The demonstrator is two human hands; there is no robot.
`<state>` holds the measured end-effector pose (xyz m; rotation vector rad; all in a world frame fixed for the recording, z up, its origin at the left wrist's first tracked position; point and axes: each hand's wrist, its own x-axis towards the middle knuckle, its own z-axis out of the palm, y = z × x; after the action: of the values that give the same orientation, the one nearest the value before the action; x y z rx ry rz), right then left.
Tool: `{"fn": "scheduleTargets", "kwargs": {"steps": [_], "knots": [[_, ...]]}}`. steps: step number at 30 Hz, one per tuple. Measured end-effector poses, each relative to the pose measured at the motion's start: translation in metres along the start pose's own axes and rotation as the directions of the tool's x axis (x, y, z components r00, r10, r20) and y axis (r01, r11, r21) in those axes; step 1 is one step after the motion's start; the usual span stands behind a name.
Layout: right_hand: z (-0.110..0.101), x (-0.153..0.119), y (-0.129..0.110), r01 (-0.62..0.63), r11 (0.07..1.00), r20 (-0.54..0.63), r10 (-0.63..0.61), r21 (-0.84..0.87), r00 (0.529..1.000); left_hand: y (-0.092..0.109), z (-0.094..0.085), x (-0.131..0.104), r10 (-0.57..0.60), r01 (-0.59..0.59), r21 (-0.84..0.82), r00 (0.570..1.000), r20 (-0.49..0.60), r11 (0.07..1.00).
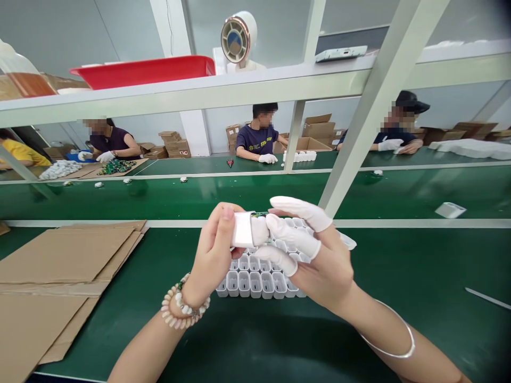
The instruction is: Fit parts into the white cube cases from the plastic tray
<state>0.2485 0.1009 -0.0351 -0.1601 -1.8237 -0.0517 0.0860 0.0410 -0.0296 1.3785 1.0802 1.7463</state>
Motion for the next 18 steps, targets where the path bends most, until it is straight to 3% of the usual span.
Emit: {"fn": "scheduleTargets", "kwargs": {"steps": [3,7,11,15,18], "knots": [[0.003,0.000,0.000,0.021,0.999,0.099,-0.024,0.029,0.995,-0.005,0.004,-0.001,-0.029,0.029,-0.006,1.000,-0.006,1.000],[0.008,0.000,0.005,0.058,0.996,0.120,-0.066,0.066,0.991,-0.012,0.007,-0.001,-0.075,0.075,-0.016,0.997,-0.001,0.997],[0.009,0.001,0.013,0.080,0.989,0.093,-0.091,0.121,0.991,-0.020,0.005,0.005,-0.177,0.187,-0.067,0.974,0.140,0.980],[0.004,0.005,0.024,-0.079,0.995,0.180,0.067,0.062,0.981,-0.022,-0.009,0.019,-0.210,0.188,0.113,0.946,0.245,0.976],[-0.002,0.011,0.037,-0.155,0.988,0.287,0.152,-0.013,0.946,-0.010,-0.028,0.032,-0.167,0.135,0.197,0.974,0.154,0.971]]}}
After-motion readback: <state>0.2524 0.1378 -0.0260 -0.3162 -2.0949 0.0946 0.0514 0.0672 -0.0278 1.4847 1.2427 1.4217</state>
